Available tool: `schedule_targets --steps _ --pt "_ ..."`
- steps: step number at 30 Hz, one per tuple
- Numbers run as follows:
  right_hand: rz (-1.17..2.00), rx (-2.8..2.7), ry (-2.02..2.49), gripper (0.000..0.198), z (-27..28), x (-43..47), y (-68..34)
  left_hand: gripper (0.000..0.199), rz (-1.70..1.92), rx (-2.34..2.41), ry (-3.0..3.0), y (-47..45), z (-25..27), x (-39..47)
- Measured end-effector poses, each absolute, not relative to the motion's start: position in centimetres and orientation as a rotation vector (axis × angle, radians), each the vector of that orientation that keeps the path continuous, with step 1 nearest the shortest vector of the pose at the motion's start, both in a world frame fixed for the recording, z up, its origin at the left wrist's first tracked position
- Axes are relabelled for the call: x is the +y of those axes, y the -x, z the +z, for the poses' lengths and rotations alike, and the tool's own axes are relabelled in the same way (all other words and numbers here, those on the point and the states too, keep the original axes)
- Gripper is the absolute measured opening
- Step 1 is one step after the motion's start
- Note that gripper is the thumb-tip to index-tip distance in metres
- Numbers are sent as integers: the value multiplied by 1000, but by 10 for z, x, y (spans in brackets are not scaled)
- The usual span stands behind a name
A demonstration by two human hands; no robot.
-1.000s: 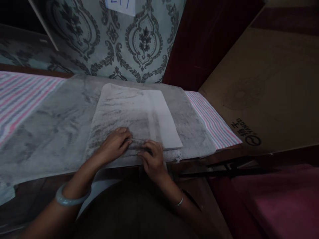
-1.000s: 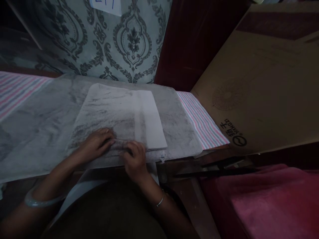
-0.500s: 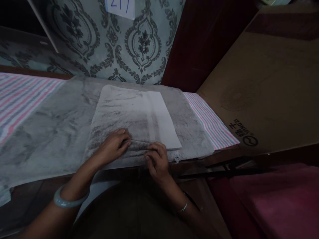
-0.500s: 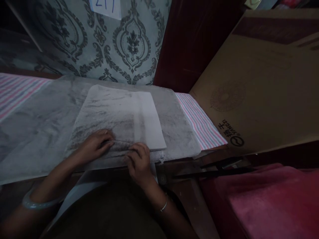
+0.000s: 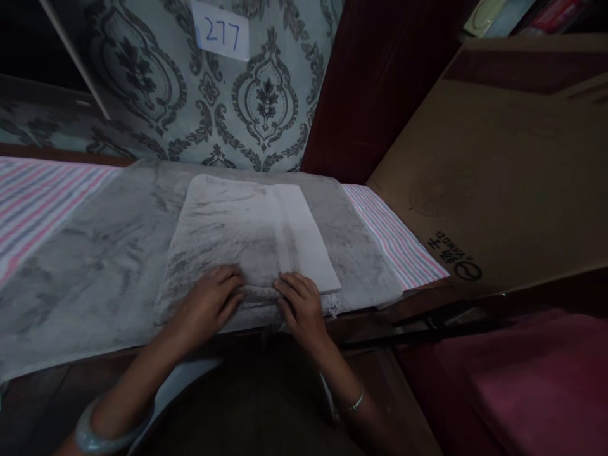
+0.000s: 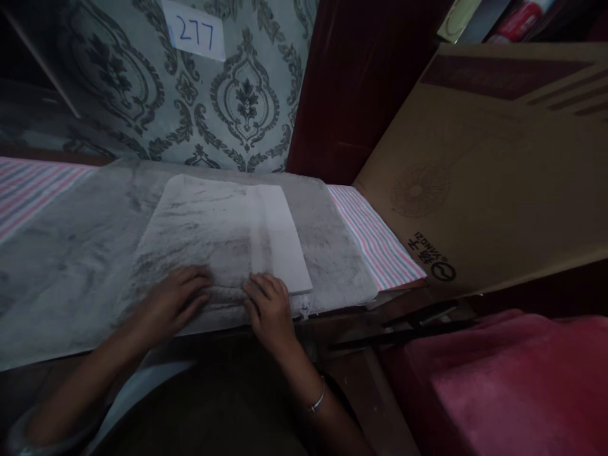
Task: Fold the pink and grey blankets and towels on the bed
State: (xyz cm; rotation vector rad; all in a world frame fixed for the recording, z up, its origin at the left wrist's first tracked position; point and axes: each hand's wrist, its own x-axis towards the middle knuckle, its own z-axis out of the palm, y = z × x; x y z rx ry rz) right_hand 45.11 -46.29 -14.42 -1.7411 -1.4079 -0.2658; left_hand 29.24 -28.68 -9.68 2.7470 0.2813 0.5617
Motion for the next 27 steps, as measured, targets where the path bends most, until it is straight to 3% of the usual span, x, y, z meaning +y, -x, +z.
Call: schedule_targets --steps 9,16,23,27 --pt "-305 -1487 1763 38 -141 -464 -449 49 710 271 -3118 -278 -130 -307" --pt "-219 -1474 1735 26 -122 -461 -472 45 597 325 -3000 -277 -114 -302" --pt "-124 -1485 2207 56 -86 -401 -519 58 569 429 -3003 -327 -98 -294" --pt "45 -1510 2418 62 -94 -386 -526 64 486 452 -3027 -342 -116 -293"
